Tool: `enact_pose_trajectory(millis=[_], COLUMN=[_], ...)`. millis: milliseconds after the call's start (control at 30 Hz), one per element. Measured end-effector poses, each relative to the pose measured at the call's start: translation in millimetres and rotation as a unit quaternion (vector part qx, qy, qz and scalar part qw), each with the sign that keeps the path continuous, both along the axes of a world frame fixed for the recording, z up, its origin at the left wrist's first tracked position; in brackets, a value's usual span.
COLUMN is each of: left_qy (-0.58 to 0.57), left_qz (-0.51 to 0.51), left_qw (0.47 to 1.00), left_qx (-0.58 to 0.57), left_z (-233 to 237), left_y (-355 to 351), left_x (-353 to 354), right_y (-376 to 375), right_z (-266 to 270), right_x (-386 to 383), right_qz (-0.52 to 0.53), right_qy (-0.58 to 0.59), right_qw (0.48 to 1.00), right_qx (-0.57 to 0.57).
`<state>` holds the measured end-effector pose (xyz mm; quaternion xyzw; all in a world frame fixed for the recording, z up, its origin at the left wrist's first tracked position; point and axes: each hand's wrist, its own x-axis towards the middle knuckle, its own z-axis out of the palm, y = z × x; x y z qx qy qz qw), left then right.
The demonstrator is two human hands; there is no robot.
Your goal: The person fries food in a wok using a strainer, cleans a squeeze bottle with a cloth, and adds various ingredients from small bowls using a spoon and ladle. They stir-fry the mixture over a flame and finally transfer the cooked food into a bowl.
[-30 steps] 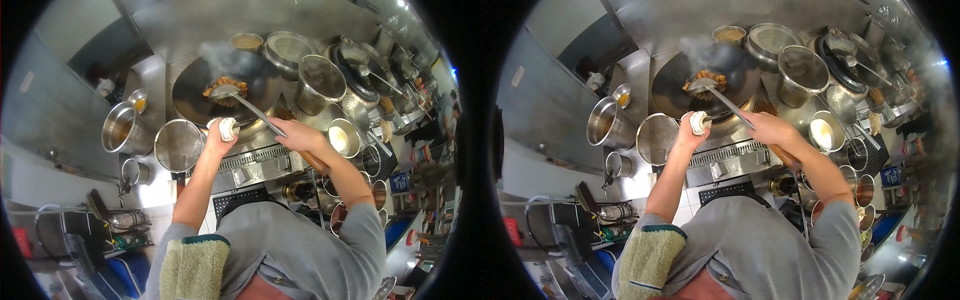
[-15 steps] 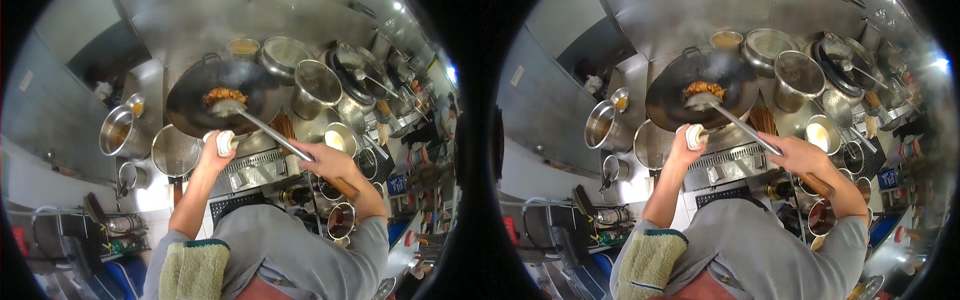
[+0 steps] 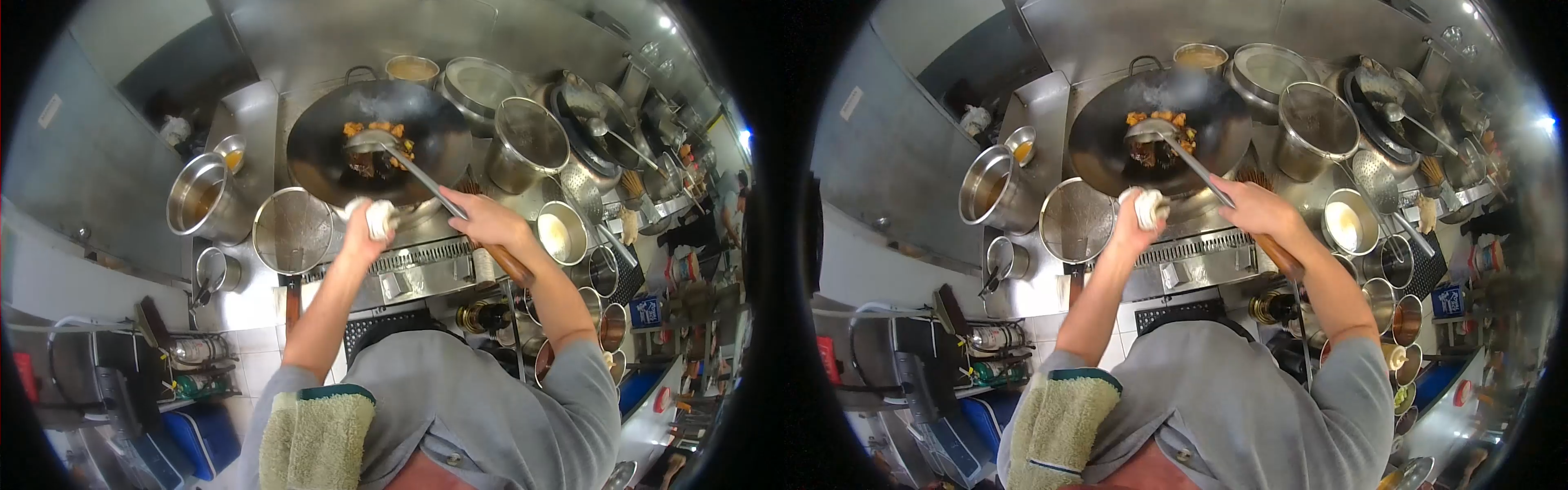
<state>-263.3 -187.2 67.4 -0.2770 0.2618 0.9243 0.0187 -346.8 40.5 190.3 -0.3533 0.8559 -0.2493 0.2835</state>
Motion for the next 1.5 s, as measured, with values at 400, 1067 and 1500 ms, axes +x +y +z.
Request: enact_pose_trajectory(millis=[400, 1067, 1500], left_qy=[-0.018, 0.024, 0.093], left_qz=[0.061, 0.01, -0.029], left_qw=[0.998, 0.999, 0.99], left_qx=[-0.007, 0.035, 0.101], left_z=[16.4, 15.0, 11.4], left_y=[-3.3, -22.2, -41.8], left_x=[5.9, -10.7, 97.2], right_y=[54.6, 29.4, -29.7], right_z=[29.6, -70.5, -95.2], right_x=[57.1, 100.1, 75.8], right_qz=[-0.086, -0.252, -0.269], right_qy=[-0.107, -0.196, -0.198], right_qw=[0.989, 0.885, 0.852], right_qx=[-0.051, -0.34, -0.403])
